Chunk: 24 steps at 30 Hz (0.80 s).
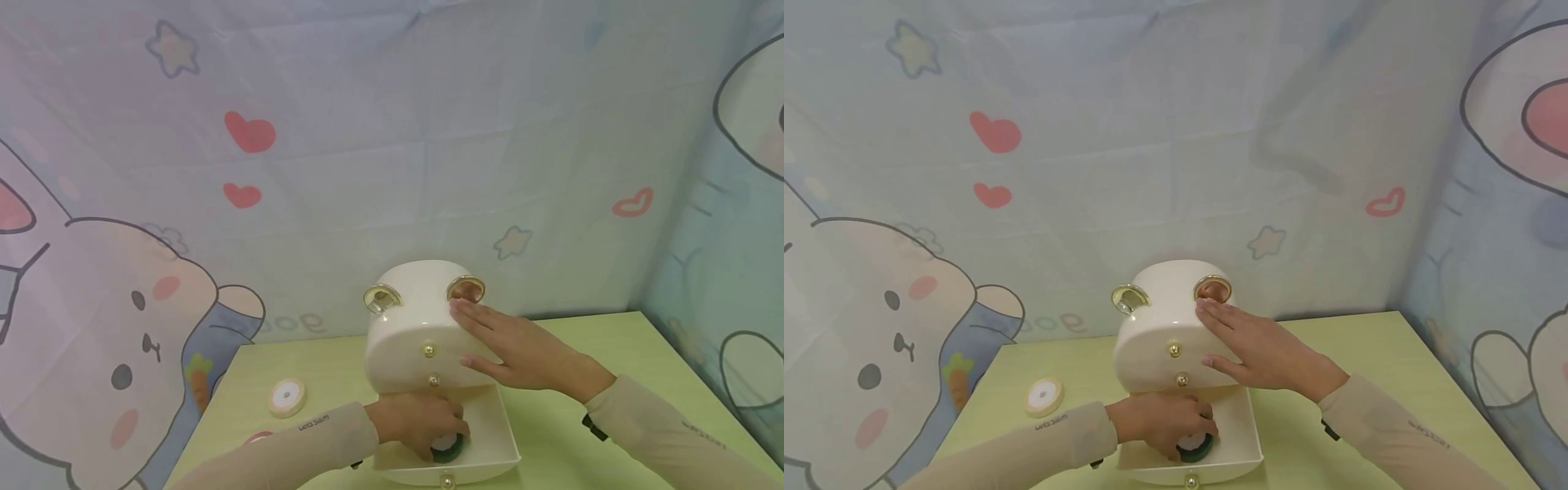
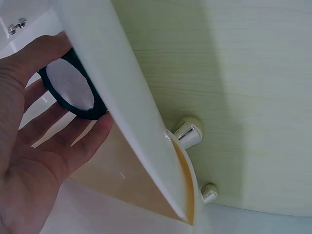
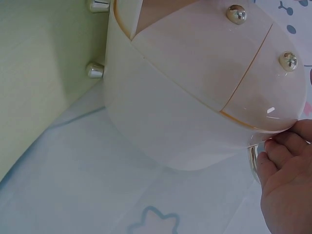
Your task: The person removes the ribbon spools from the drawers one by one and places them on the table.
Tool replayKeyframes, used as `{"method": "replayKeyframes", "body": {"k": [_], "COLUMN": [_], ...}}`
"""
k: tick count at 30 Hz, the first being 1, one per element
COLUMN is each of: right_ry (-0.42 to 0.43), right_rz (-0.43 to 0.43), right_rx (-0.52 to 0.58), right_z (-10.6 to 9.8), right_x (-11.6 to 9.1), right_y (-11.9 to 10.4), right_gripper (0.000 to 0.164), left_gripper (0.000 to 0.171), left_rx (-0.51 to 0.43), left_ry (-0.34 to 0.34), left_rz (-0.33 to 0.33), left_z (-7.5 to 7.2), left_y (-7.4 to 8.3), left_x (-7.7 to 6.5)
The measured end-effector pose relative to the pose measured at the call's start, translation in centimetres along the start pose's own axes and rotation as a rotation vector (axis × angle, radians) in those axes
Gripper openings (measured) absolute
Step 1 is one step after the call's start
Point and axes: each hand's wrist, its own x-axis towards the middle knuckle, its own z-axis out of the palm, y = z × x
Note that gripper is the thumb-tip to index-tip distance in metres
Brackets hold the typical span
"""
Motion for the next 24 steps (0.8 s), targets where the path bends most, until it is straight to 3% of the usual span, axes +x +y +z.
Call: {"method": "replayKeyframes", "body": {"k": [14,19,24], "right_ry": [-0.009,0.002,0.0], "right_rz": [0.006,0.001,0.003], "right_rx": [0.005,-0.001,-0.001], "right_z": [0.0,0.0,0.1], "right_x": [0.0,0.0,0.0], "right_y": [0.0,0.0,0.0], "right_gripper": [0.076,0.077,0.076], "left_gripper": [0.064,0.067,0.068], "left_rx": [-0.076,-0.058,-0.116], "left_ry": [0.023,0.023,0.017], "left_rz": [-0.024,-0.034,-0.026], "left_z": [-1.4,-2.0,-2.6], "left_y": [0.2,0.2,0.4], "left_x": [-0.5,-0.7,-1.1]}}
